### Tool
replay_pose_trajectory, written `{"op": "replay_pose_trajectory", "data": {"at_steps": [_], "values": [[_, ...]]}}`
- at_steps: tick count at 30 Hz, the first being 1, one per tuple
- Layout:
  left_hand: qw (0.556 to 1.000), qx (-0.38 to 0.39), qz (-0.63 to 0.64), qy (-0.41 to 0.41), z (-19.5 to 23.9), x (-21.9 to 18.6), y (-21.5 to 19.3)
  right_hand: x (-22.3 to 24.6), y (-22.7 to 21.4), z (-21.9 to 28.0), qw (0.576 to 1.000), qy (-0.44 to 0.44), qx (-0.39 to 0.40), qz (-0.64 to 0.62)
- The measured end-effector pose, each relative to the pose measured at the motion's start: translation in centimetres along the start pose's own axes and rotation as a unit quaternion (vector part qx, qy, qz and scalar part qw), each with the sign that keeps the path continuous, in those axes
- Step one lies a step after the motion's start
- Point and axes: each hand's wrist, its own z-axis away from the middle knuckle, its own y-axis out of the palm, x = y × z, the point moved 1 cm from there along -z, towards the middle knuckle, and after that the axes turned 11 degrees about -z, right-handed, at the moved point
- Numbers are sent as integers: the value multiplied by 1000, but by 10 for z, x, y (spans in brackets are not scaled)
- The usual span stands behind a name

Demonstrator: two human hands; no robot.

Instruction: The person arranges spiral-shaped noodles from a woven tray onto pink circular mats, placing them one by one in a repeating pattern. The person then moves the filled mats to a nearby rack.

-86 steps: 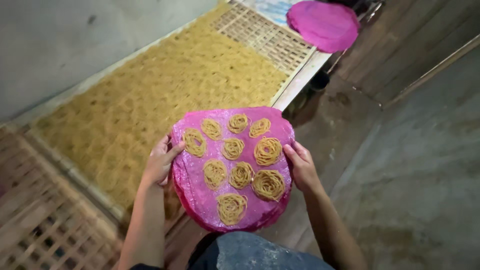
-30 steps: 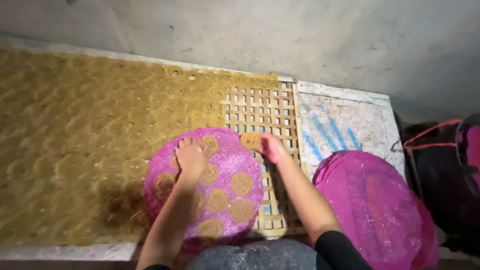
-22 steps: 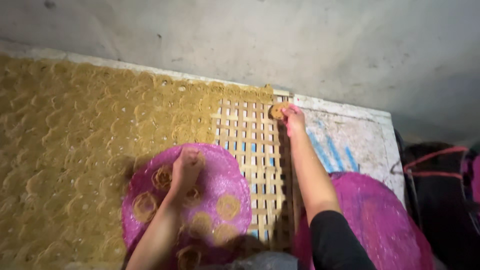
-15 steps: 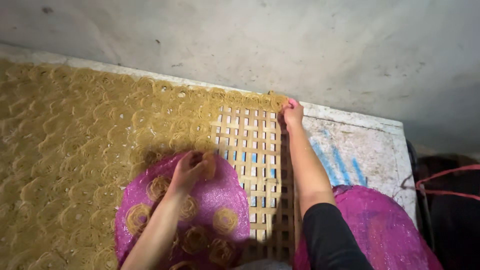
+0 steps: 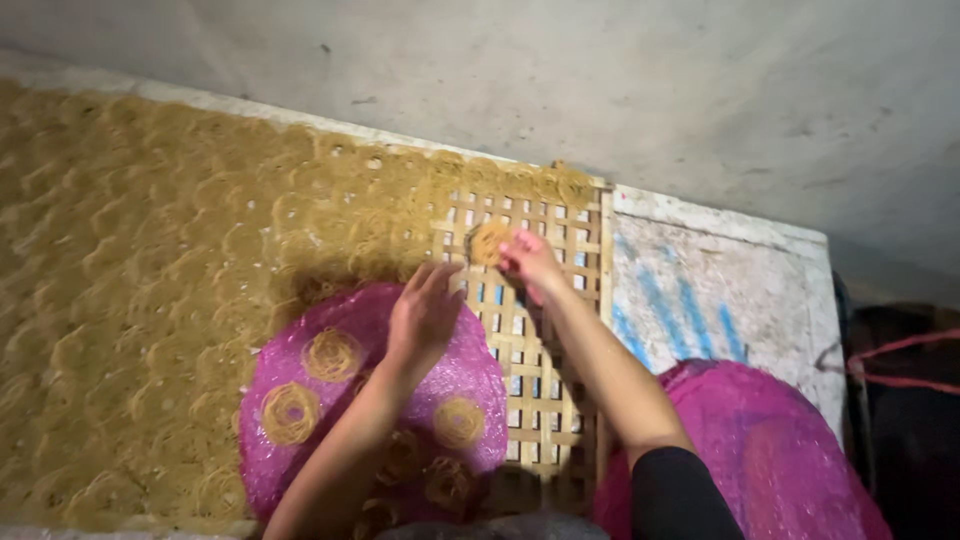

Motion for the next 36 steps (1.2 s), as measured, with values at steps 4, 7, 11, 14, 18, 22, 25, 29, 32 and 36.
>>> {"op": "replay_pose_trajectory", "data": {"at_steps": [4,7,11,14,18,22,25,29,32,36], "values": [[973,-46,-202,104,48,56,-30,-19,-21,-84,997,-56,-4,52],[944,-39,-316,89,76,89,-36,-33,-7,-120,999,29,9,15],[964,-2,-263,18,92,117,-42,-29,31,-121,887,-260,-36,379],[931,-41,-354,-83,86,139,-62,-3,57,-87,756,-405,-86,507],[909,-20,-382,-167,100,159,-71,11,88,0,777,-387,-23,496],[946,-91,-292,-103,90,160,-62,-4,135,73,867,-220,102,435],[973,-65,-161,-149,78,153,-54,-32,156,110,896,-40,209,390],[957,56,106,-264,57,125,-40,-64,170,121,954,172,181,164],[939,-35,277,-199,48,104,-35,-74,169,112,954,233,191,0],[978,-137,36,-152,62,121,-66,-82,159,101,969,99,211,79]]}}
